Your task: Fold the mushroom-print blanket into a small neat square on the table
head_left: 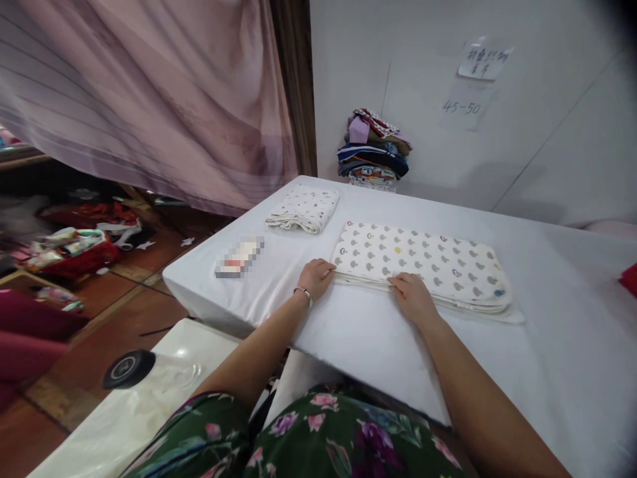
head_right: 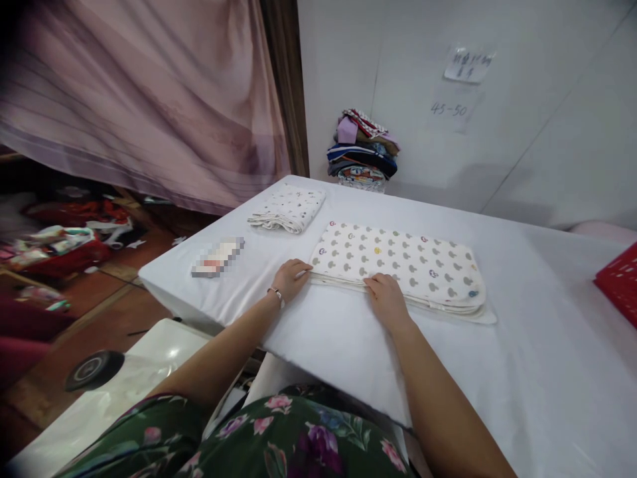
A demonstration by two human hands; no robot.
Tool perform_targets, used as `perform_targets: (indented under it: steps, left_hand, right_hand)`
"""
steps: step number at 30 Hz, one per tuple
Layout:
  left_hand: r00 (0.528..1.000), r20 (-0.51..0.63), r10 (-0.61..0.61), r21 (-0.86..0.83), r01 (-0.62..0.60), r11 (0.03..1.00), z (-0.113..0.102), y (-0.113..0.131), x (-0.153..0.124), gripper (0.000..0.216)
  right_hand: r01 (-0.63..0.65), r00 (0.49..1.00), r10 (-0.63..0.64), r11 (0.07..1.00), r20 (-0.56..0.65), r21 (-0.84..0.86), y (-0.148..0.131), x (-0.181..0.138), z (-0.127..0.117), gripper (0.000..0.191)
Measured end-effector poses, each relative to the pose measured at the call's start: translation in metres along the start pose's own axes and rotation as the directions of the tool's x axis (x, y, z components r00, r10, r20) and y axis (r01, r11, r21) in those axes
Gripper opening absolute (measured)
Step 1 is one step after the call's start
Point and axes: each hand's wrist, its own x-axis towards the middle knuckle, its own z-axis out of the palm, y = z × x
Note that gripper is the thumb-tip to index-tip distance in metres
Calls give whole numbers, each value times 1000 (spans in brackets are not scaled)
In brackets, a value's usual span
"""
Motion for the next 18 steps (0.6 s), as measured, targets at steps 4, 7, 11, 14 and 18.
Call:
perform_targets:
  steps: [4, 7, 11, 14, 18]
  left_hand:
    - [997, 49, -55, 69, 51, 996, -1, -1, 0, 21]
    - [991, 106, -84, 80, 75, 994, -3, -2, -3, 23]
    - [991, 135, -25, 97, 12, 995, -7, -1, -8, 24]
    - [989, 151, -5, 106, -11, 994, -9, 0, -9, 27]
    - [986, 164, -11, 137, -12, 990, -9, -1, -7, 25]
  right_hand:
    - [5, 1000, -5, 1000, 7, -3, -2, 0, -1, 27]
    - [5, 1000, -5, 1000, -2, 3, -2, 0, -1, 27]
    - [-5, 1000, 5, 1000, 4, 22, -1, 0, -1, 27]
    - [-20, 1000, 20, 999, 0, 33, 0, 0, 1, 26]
    - [-39, 999, 40, 997, -17, 62, 1, 0, 2, 25]
